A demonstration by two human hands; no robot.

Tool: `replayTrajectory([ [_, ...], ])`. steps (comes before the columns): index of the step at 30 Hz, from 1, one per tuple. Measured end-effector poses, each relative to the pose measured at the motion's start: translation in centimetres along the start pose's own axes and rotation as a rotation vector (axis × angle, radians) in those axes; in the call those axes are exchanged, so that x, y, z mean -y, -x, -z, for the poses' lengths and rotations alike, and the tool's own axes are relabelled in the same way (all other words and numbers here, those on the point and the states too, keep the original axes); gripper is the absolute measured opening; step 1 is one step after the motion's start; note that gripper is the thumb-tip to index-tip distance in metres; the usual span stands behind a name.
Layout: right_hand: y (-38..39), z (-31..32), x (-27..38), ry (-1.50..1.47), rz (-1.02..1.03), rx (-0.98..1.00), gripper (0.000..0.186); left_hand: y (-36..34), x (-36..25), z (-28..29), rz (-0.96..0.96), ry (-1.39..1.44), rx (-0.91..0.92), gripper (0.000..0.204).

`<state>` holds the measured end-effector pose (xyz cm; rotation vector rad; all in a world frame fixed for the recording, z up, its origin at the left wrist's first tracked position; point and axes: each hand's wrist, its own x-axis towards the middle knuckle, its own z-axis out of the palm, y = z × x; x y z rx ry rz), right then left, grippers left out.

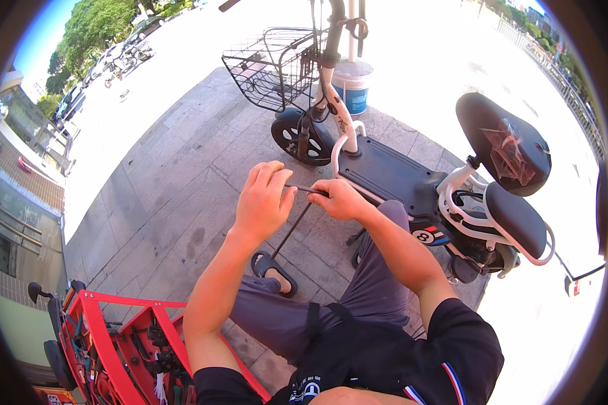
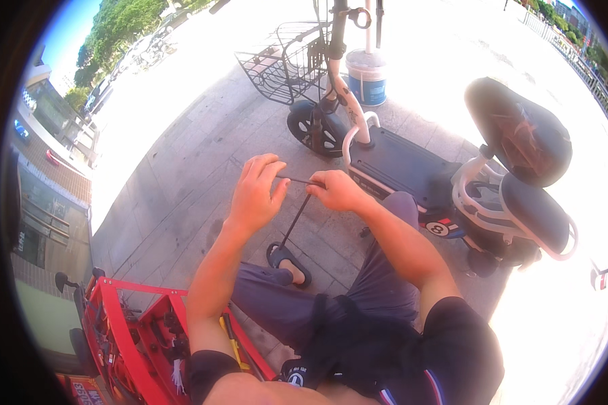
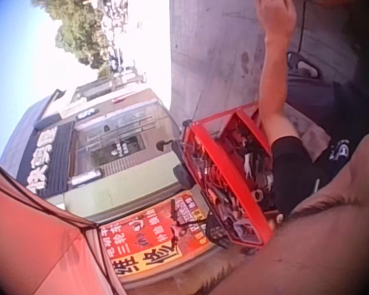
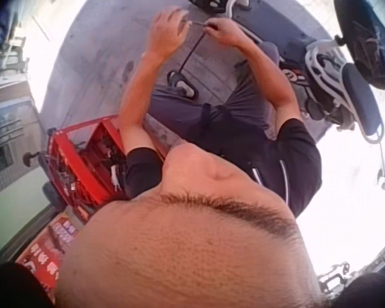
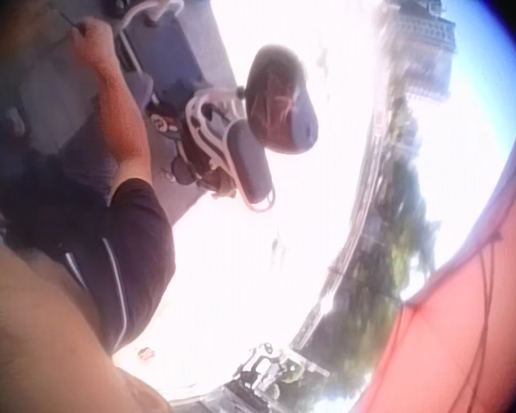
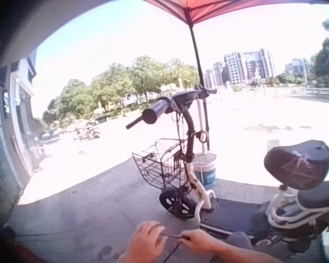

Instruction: The person gathers tools inside a workshop, then moves outside to an electric scooter. They use a hex key to loosen and tighten screws on the scooter's deck and seat area, then remove the deck cover.

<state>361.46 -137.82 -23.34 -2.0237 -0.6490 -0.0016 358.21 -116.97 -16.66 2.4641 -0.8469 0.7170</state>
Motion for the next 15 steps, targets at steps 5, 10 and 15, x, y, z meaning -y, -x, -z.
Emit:
replayTrajectory([
  [5, 1.3, 9.6, -3.9, 0.268, -0.079, -0.343, 0.016, -1.4, -0.7, -12.2, 0.186, 0.367, -0.022, 0.061],
  [10, -2.7, 14.5, -5.4, 0.489, -0.248, -0.376, 0.019, -1.4, 0.2, -21.3, 0.01, 0.455, 0.58, 0.054],
  [15, -8.1, 14.3, -9.0, 0.622, -0.346, -0.234, 0.023, -1.8, 2.8, -27.0, 0.02, 0.357, 1.096, 0.043],
])
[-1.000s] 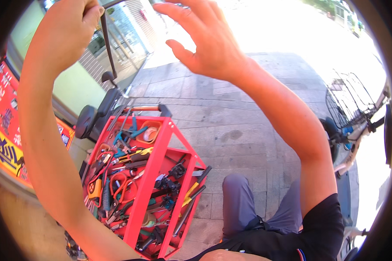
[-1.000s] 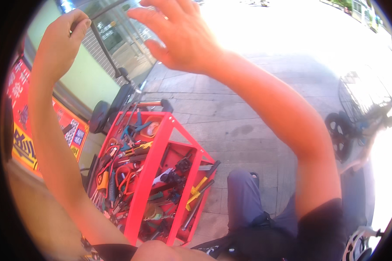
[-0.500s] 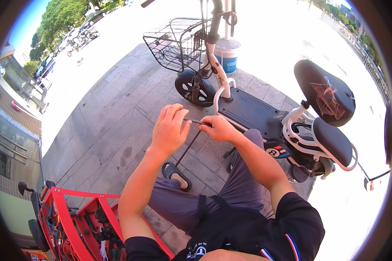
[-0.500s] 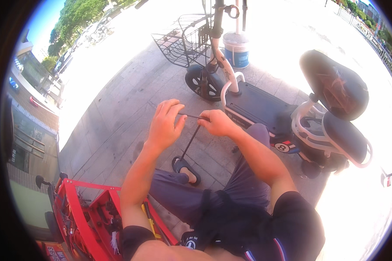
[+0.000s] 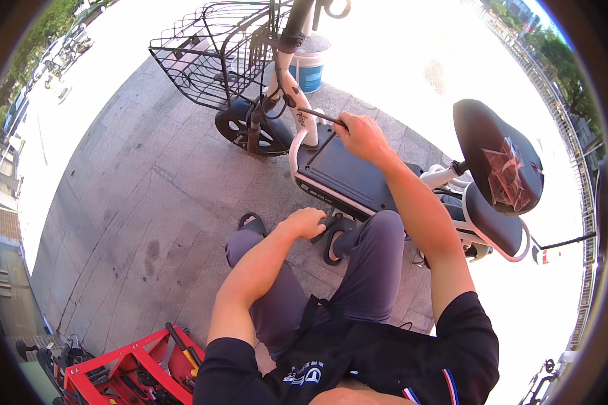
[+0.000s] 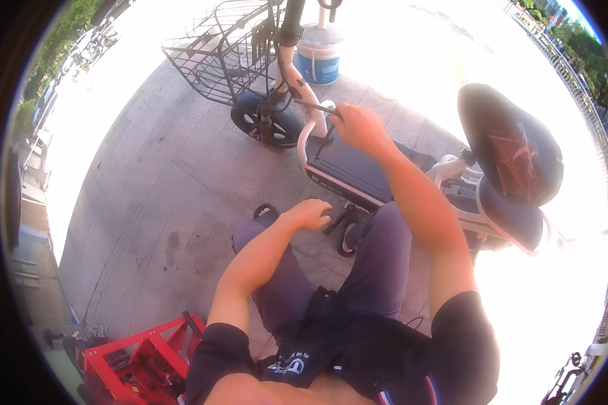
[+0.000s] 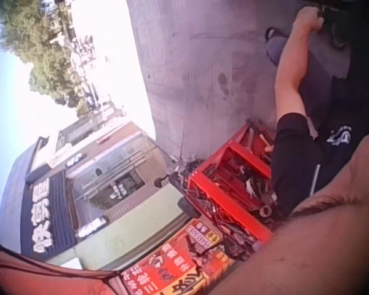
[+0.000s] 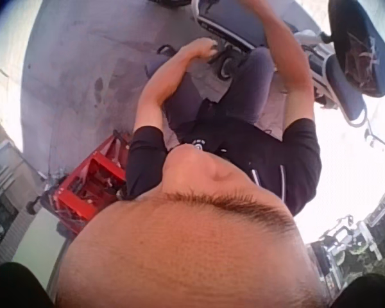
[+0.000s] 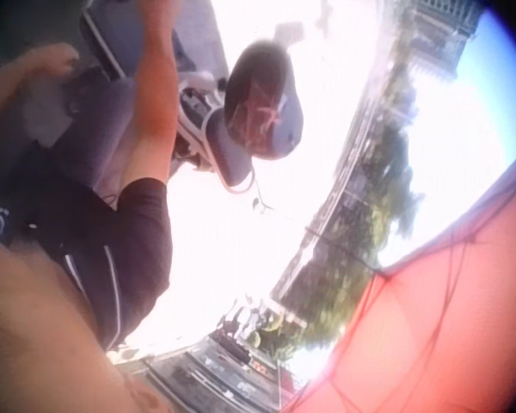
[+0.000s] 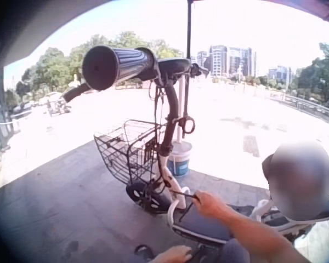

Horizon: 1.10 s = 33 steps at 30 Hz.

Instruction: The person gathers tools inside a workshop, then moves outside to an electric scooter. They use a hex key to loosen and tighten screws on the scooter's deck and seat area, then remove the deck cover.

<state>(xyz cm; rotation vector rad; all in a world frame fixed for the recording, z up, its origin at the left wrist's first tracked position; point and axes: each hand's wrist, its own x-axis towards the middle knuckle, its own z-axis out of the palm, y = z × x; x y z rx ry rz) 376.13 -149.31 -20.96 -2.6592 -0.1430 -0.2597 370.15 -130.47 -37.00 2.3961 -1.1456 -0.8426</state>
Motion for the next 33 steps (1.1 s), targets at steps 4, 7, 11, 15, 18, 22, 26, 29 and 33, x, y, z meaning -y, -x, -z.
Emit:
replayTrajectory([
  [4, -1.8, -2.9, -0.9, 0.06, -0.001, 0.038, 0.022, -2.2, 1.9, 0.0, 0.018, 0.183, -0.134, 0.035],
  [7, -2.4, -3.7, -1.8, 0.079, -0.012, 0.071, 0.022, -2.4, 2.7, 0.0, 0.016, 0.237, -0.239, 0.034],
  [11, -3.1, -3.5, -2.4, 0.044, -0.051, 0.065, 0.022, -1.9, 3.1, 0.0, 0.091, 0.173, -0.156, 0.034],
  [15, -3.6, -3.3, -1.9, 0.026, -0.055, 0.078, 0.022, -1.8, 3.1, -0.1, 0.113, 0.18, -0.164, 0.033],
  [18, -3.9, -3.5, -1.7, 0.029, -0.056, 0.09, 0.022, -1.7, 3.3, -0.2, 0.102, 0.176, -0.165, 0.032],
  [22, -4.7, -4.0, -2.3, 0.063, -0.036, 0.089, 0.026, -1.1, 4.0, -0.6, 0.117, 0.163, -0.19, 0.029],
  [26, -5.6, -4.6, -2.6, 0.143, -0.115, 0.183, 0.03, -0.6, 5.3, -0.8, 0.108, 0.181, -0.247, 0.029],
  [29, -6.1, -4.8, -2.1, 0.222, -0.081, 0.18, 0.03, -0.5, 5.8, -0.8, 0.111, 0.213, -0.301, 0.03],
  [33, -6.8, -4.7, -1.7, 0.251, 0.054, 0.308, 0.03, 0.1, 4.4, 1.3, 0.055, 0.32, -0.425, 0.033],
])
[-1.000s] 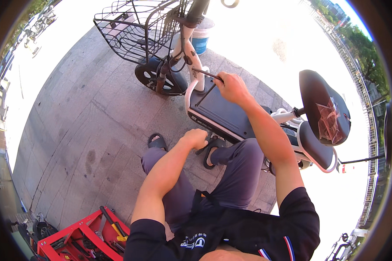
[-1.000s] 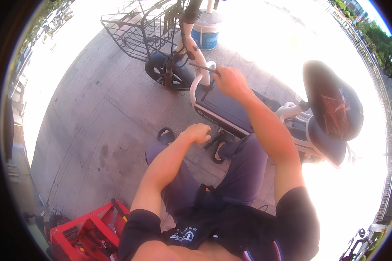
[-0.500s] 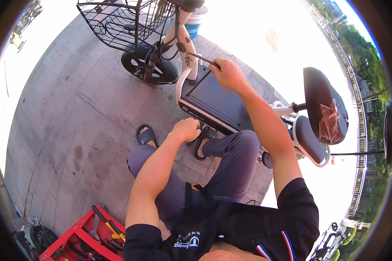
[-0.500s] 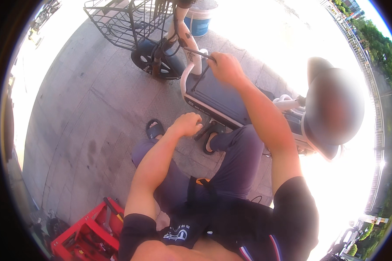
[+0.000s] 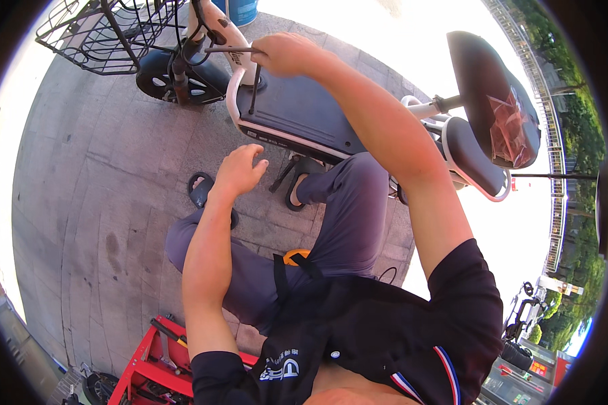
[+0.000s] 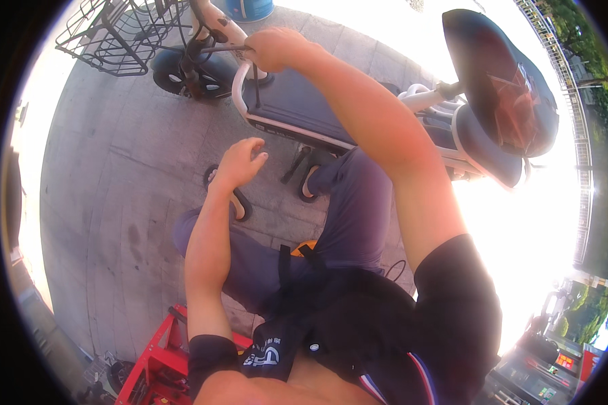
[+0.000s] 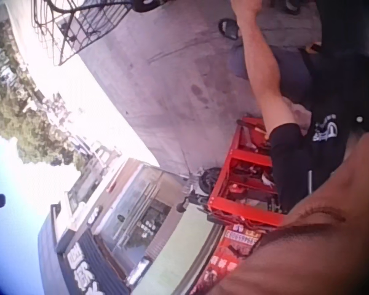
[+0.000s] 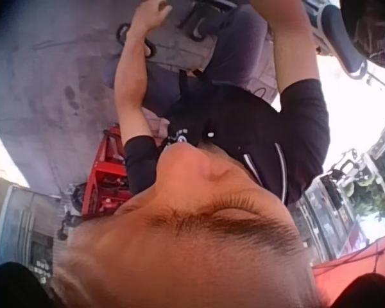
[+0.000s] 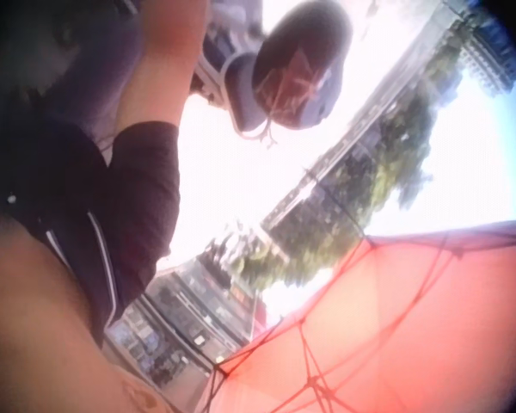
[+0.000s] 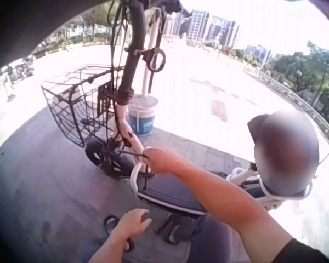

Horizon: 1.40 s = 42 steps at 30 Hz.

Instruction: The person gathers tools inside a workshop, then moves outside to an electric scooter. They use a hex key to loosen and tighten screws on the scooter's deck and seat area, then remove the deck cover.

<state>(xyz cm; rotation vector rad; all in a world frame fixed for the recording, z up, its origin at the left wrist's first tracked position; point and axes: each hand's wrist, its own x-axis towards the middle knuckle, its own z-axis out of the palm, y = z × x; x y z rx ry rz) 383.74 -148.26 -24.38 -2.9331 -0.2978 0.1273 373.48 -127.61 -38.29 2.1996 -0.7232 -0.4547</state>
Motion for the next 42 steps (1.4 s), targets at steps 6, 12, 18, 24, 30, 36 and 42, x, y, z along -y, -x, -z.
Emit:
replayTrajectory([
  [6, 0.4, 0.3, 0.2, 0.032, 0.018, 0.061, 0.025, 2.2, -11.1, 11.5, -0.481, 0.633, -0.47, 0.062],
  [12, 1.2, 0.3, 0.1, 0.029, 0.013, 0.02, 0.029, 8.1, -20.9, 20.1, -1.252, 0.676, -0.542, 0.08],
  [18, 1.3, -0.5, -1.2, 0.027, 0.066, -0.081, 0.024, 9.3, -22.0, 21.4, -1.294, 0.563, -0.553, 0.08],
  [24, 1.9, -0.3, -0.9, -0.038, 0.122, -0.205, 0.022, 12.0, -22.2, 23.2, -1.431, 0.517, -0.806, 0.079],
  [30, 3.1, 0.0, -0.9, -0.057, 0.159, -0.231, 0.017, 11.5, -22.8, 23.4, -1.39, 0.421, -0.809, 0.078],
  [36, 4.7, -1.6, -2.1, -0.11, 0.152, -0.226, 0.015, 8.1, -21.2, 19.5, -0.999, 0.177, -0.513, 0.077],
  [42, 5.8, -2.2, -1.7, -0.316, 0.21, -0.369, 0.017, 5.6, -22.4, 18.7, -0.743, -0.077, -0.373, 0.076],
])
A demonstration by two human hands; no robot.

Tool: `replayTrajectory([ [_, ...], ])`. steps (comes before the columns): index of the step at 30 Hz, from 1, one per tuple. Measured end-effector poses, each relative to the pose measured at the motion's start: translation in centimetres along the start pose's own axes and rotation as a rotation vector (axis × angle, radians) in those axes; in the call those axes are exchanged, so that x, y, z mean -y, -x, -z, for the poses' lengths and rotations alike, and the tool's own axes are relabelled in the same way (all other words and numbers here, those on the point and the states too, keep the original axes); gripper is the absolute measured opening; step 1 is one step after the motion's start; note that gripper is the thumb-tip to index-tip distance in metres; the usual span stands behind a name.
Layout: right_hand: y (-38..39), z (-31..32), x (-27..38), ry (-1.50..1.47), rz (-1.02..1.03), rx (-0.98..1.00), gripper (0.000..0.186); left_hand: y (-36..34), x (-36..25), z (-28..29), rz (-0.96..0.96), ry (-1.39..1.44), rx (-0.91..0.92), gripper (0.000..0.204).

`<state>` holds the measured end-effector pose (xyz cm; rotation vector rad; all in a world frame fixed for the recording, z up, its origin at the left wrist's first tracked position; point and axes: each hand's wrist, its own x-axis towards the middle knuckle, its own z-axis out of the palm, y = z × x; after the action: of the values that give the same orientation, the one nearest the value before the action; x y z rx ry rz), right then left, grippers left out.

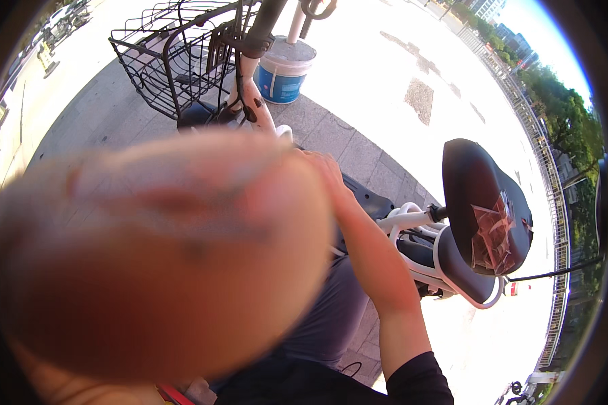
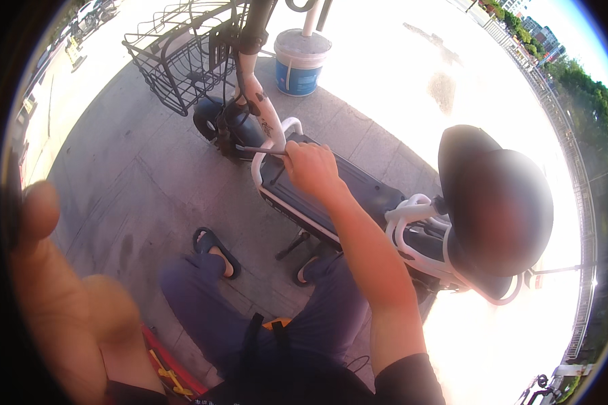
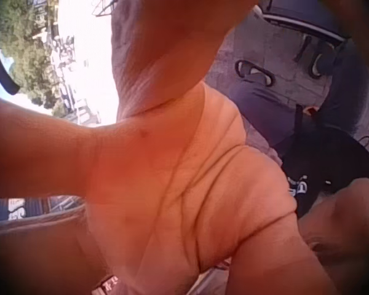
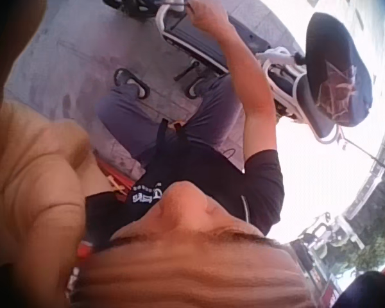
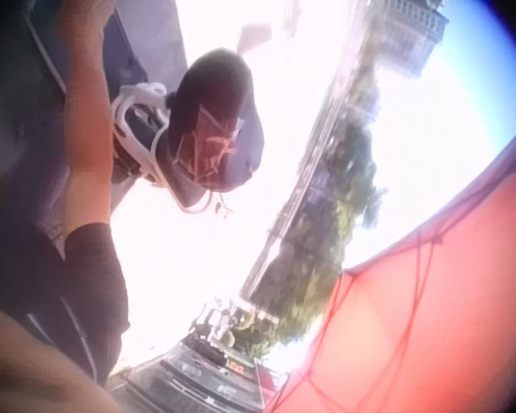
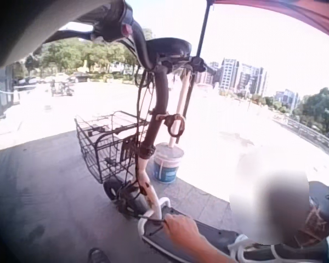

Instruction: The person gathers tools inside a workshop, then moves outside to an electric scooter. They use a hex key to loosen and tighten screws on the scooter's deck and seat area, then remove the deck cover.

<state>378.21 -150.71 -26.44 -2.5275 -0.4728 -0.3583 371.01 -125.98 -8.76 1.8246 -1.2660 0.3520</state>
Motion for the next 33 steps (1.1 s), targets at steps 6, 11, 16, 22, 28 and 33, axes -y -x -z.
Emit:
replayTrajectory([
  [6, 0.0, -0.6, 0.5, 0.283, -0.069, 0.112, 0.018, -0.8, 3.3, -2.5, 0.203, -0.101, 0.128, 0.076],
  [11, 0.1, -0.6, 1.4, 0.281, -0.125, 0.146, 0.018, -0.7, 6.4, -4.9, 0.291, -0.117, 0.175, 0.075],
  [16, 0.9, 0.3, 2.4, 0.312, -0.117, 0.171, 0.021, 0.0, 8.9, -6.8, 0.344, -0.105, 0.19, 0.074],
  [22, 1.1, 1.6, 3.4, 0.275, -0.091, 0.106, 0.019, 0.4, 10.3, -7.9, 0.356, -0.087, 0.188, 0.074],
  [28, 0.8, 1.6, 3.2, 0.296, -0.046, 0.115, 0.02, 0.6, 9.6, -7.5, 0.331, -0.11, 0.167, 0.073],
  [33, 1.1, -0.3, 2.0, 0.313, -0.078, 0.098, 0.018, 1.5, 8.6, -6.4, 0.339, -0.122, 0.136, 0.073],
])
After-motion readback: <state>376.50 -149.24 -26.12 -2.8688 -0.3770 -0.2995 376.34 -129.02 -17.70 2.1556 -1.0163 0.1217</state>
